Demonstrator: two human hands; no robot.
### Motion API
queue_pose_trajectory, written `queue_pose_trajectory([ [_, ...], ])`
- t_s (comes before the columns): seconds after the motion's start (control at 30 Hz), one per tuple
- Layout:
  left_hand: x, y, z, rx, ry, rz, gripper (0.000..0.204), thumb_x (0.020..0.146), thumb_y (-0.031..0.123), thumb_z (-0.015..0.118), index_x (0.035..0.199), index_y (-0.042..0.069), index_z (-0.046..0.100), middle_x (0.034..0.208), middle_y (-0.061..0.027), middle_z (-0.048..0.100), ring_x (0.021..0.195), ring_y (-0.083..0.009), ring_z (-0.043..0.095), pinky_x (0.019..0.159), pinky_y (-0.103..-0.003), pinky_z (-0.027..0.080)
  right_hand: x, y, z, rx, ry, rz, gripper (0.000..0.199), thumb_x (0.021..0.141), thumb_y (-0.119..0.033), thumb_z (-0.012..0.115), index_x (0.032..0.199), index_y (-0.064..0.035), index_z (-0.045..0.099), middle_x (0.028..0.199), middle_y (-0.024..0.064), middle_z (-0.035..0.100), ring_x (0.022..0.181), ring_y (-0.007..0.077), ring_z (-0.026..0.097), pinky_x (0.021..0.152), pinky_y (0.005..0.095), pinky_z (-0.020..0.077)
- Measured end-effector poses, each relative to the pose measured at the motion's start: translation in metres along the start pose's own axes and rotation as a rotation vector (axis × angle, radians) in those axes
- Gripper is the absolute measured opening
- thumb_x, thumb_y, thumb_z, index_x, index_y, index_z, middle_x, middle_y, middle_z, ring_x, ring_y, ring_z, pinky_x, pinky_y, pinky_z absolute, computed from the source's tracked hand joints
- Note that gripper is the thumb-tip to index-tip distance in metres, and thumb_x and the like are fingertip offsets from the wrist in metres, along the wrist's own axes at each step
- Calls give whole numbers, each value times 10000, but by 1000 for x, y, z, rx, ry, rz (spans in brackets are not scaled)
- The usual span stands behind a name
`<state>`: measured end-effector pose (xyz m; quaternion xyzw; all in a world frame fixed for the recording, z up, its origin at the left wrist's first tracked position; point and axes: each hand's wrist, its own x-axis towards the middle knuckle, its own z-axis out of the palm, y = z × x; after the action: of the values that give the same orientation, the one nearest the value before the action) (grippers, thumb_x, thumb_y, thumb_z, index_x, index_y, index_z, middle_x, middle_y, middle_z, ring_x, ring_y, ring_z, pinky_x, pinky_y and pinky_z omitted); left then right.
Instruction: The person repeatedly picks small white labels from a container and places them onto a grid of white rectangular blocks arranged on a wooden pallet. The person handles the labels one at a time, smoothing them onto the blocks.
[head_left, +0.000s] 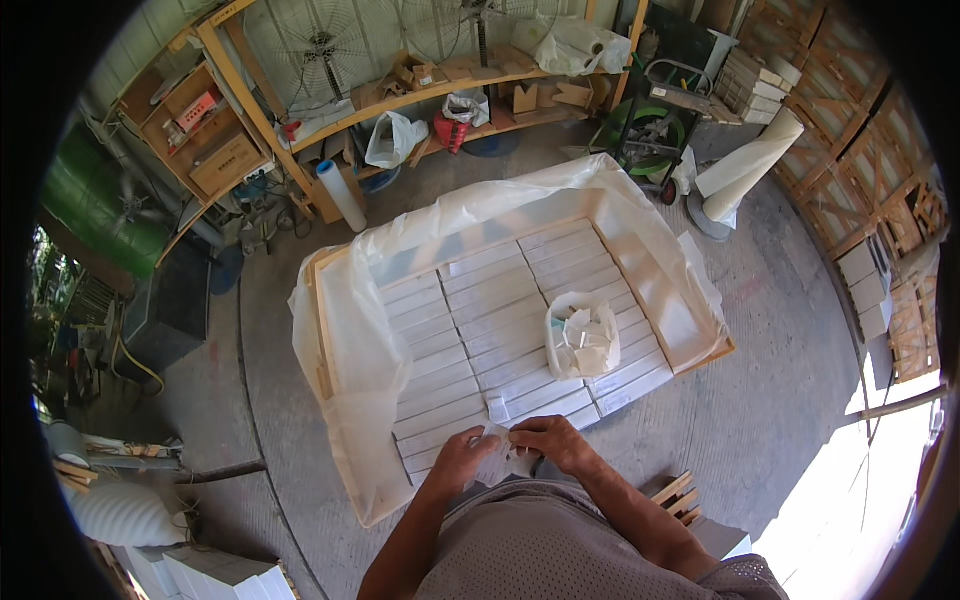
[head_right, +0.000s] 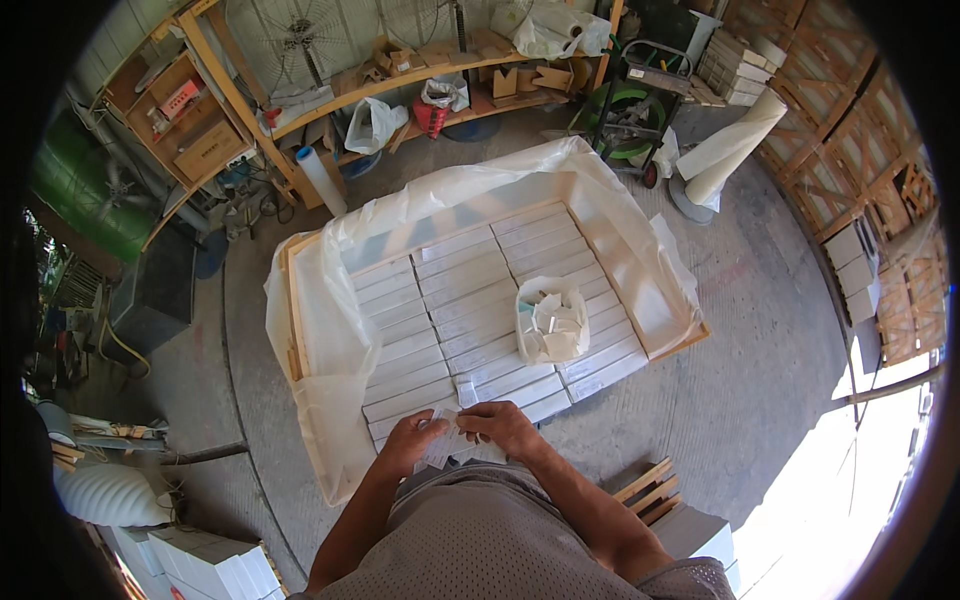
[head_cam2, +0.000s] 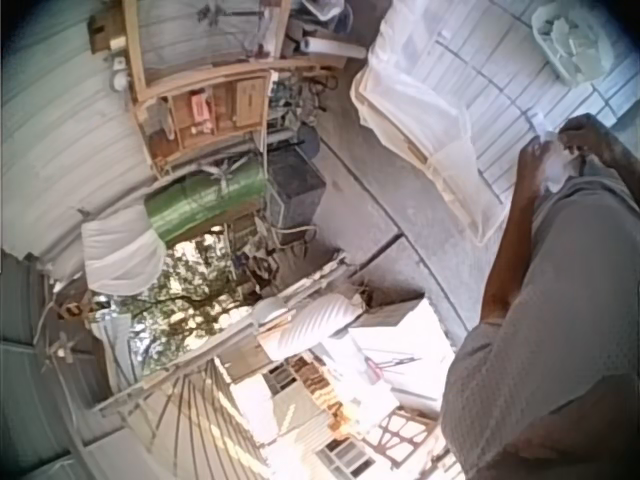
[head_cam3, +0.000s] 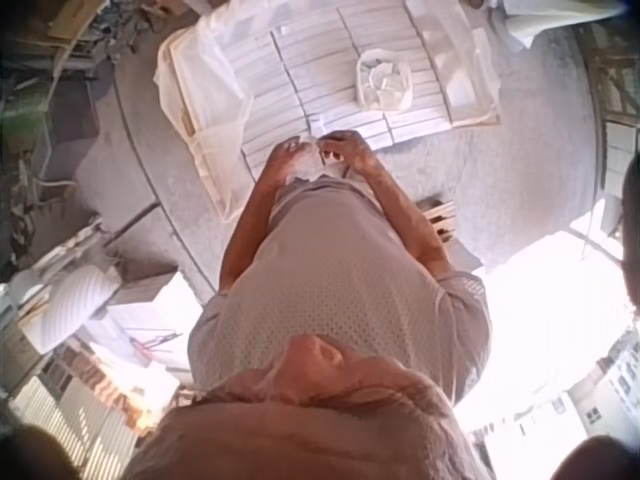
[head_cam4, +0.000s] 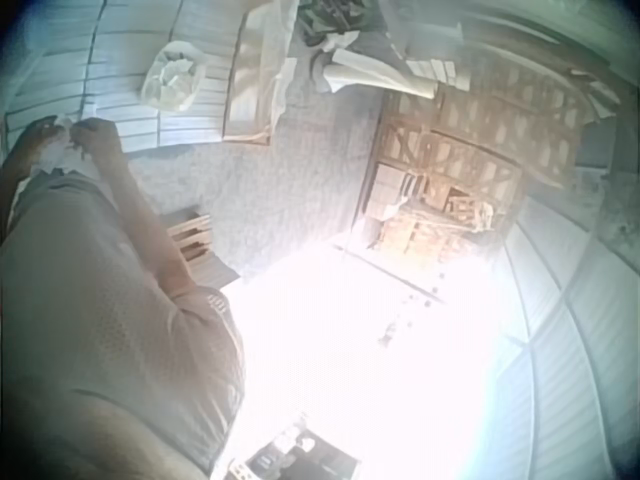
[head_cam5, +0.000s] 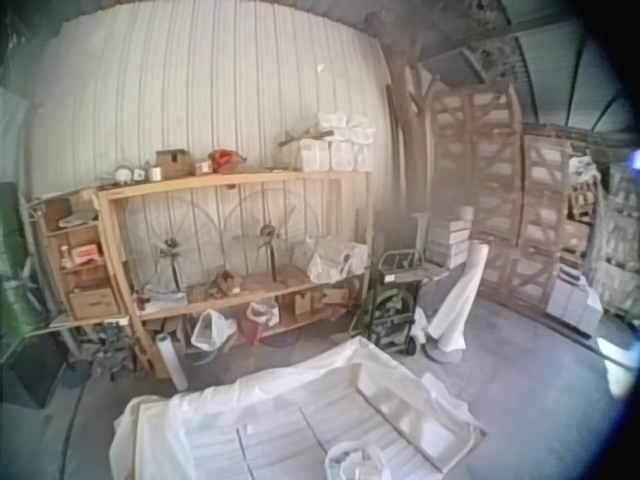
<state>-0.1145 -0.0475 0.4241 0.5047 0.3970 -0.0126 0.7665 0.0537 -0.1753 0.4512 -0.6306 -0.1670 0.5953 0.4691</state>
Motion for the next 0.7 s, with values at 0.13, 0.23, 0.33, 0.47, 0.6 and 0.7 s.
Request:
queue_pose_trajectory([
  [0.13,-4,6,2,-8,-34,41,403,888,268,656,1109,-68,614,906,-76,654,770,-125,595,692,-272,480,1,4,-4,89,-33,6,305,888,-253,681,1009,26,702,804,42,673,707,94,574,639,240,453],
  [0.23,-2,1,-1,-14,-44,77,360,890,264,651,1066,-49,631,881,-62,649,747,-116,585,675,-270,474,1,5,-4,107,-34,14,300,893,-242,676,1016,31,700,803,42,672,718,97,580,660,240,464],
  [0.33,-5,3,1,-16,-42,65,356,890,264,643,1059,-49,632,870,-61,647,738,-113,579,665,-269,469,2,9,-2,83,-28,-24,282,896,-232,672,1031,14,704,803,35,673,727,95,590,672,240,476],
  [0.47,-6,2,1,45,-31,61,362,888,271,633,1049,-53,630,852,-64,645,724,-111,573,654,-269,466,-2,-2,6,-158,55,-56,303,901,-232,646,1044,30,698,807,53,686,707,113,606,664,264,495],
  [0.6,-12,14,9,194,8,89,378,894,286,615,1032,-65,625,817,-71,640,712,-116,571,646,-281,465,3,18,11,-332,175,-168,298,864,-247,662,1025,1,701,789,111,701,699,183,662,670,311,523],
  [0.7,-12,13,12,352,64,95,372,899,294,596,1005,-62,622,772,-106,625,700,-127,570,650,-301,464,3,23,18,-503,278,-325,252,835,-232,667,958,-14,700,774,149,691,687,280,677,658,357,535],
])
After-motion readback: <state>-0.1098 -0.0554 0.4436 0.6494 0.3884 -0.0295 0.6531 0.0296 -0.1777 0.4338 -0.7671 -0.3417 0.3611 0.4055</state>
